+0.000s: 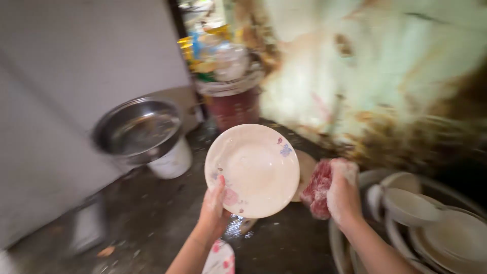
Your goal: Washing various dishes including a cutting board, pan, and bowls using a cloth and water
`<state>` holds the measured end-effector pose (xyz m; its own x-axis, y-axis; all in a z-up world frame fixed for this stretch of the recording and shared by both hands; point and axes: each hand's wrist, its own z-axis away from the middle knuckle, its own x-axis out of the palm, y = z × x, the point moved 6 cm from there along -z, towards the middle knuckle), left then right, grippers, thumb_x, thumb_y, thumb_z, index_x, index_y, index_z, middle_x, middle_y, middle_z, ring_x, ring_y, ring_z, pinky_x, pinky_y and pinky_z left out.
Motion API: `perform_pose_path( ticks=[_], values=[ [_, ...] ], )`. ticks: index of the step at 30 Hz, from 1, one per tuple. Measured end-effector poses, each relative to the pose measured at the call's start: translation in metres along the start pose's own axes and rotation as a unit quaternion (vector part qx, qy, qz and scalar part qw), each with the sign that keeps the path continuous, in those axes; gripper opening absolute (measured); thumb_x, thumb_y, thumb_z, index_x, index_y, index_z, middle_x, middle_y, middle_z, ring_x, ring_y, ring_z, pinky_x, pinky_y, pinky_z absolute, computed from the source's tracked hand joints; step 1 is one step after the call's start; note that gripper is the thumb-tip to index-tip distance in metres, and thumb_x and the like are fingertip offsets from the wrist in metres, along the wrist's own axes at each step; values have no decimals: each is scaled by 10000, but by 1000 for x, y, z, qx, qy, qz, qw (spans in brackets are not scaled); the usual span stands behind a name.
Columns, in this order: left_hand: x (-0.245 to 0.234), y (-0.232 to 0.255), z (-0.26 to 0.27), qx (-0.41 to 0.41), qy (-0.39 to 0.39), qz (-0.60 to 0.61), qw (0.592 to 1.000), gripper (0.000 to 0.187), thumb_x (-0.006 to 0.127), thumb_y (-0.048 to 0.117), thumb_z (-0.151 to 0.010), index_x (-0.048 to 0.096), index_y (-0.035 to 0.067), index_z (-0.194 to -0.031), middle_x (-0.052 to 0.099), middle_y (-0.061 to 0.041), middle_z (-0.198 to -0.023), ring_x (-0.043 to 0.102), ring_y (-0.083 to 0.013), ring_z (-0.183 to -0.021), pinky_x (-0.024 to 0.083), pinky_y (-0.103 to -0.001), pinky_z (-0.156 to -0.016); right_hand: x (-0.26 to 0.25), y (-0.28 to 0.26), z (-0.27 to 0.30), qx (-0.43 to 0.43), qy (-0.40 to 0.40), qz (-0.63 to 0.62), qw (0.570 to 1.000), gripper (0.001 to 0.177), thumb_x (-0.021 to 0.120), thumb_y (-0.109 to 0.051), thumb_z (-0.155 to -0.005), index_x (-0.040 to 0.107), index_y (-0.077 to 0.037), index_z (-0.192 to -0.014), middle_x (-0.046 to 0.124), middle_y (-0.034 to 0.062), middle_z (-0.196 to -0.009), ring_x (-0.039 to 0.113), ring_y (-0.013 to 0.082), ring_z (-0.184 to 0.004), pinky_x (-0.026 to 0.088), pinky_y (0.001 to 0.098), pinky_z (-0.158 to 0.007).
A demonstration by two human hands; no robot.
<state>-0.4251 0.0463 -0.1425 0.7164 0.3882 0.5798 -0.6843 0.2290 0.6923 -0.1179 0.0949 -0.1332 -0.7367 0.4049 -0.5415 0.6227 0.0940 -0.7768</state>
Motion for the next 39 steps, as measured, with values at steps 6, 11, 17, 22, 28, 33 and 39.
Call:
perform_pose_path(
  ticks=[6,11,17,22,28,33,39],
  values=[
    [-42,18,34,37,63,16,997,672,524,427,-871,545,88,-1450,686,-141,-1378,653,-271,-1193,542,-436,-946,95,-162,81,125,-274,-151,942,359,525,-195,-884,748,-215,-1164,774,-43,-1196,677,129,-792,533,309,-595],
    [-85,21,50,22,123,-30,992,645,531,425,-881,581,82,-1425,705,-138,-1349,682,-287,-1177,572,-424,-934,146,-155,152,-97,-436,64,892,120,590,-343,-858,625,-230,-873,665,-16,-831,571,184,-811,448,354,-738],
    [-205,-32,28,-30,234,44,971,666,552,415,-901,505,66,-1466,661,-206,-1361,628,-401,-1198,533,-578,-956,130,-123,155,133,-551,2,824,256,779,-185,-719,908,-180,-941,907,-56,-958,811,21,-897,591,165,-858],
    [-323,-118,7,-50,322,79,942,736,599,399,-873,427,99,-1523,574,-216,-1455,551,-464,-1295,499,-674,-990,120,-73,142,256,-498,-3,829,223,800,-194,-855,907,-95,-1024,874,44,-902,723,130,-798,487,202,-772],
    [-408,-200,-17,-34,434,59,899,553,692,303,-926,621,-77,-1321,701,-268,-1149,678,-442,-949,589,-605,-738,109,-51,125,310,-421,-16,852,247,770,-134,-857,914,-22,-1024,847,124,-885,710,215,-807,457,249,-839],
    [-448,-232,-17,-145,522,69,837,412,506,77,-998,575,185,-1389,647,-160,-1287,649,-433,-1060,567,-637,-743,94,-66,120,359,-400,-13,843,287,712,-191,-929,891,-77,-1122,842,147,-1023,730,277,-932,451,305,-901],
    [-441,-204,-13,-111,495,-71,859,389,607,1,-828,684,-159,-1174,718,-311,-1096,716,-448,-957,587,-493,-719,86,-61,115,381,-358,-36,852,312,702,-148,-888,866,-34,-1128,830,237,-940,735,371,-815,483,374,-815]
  ],
)
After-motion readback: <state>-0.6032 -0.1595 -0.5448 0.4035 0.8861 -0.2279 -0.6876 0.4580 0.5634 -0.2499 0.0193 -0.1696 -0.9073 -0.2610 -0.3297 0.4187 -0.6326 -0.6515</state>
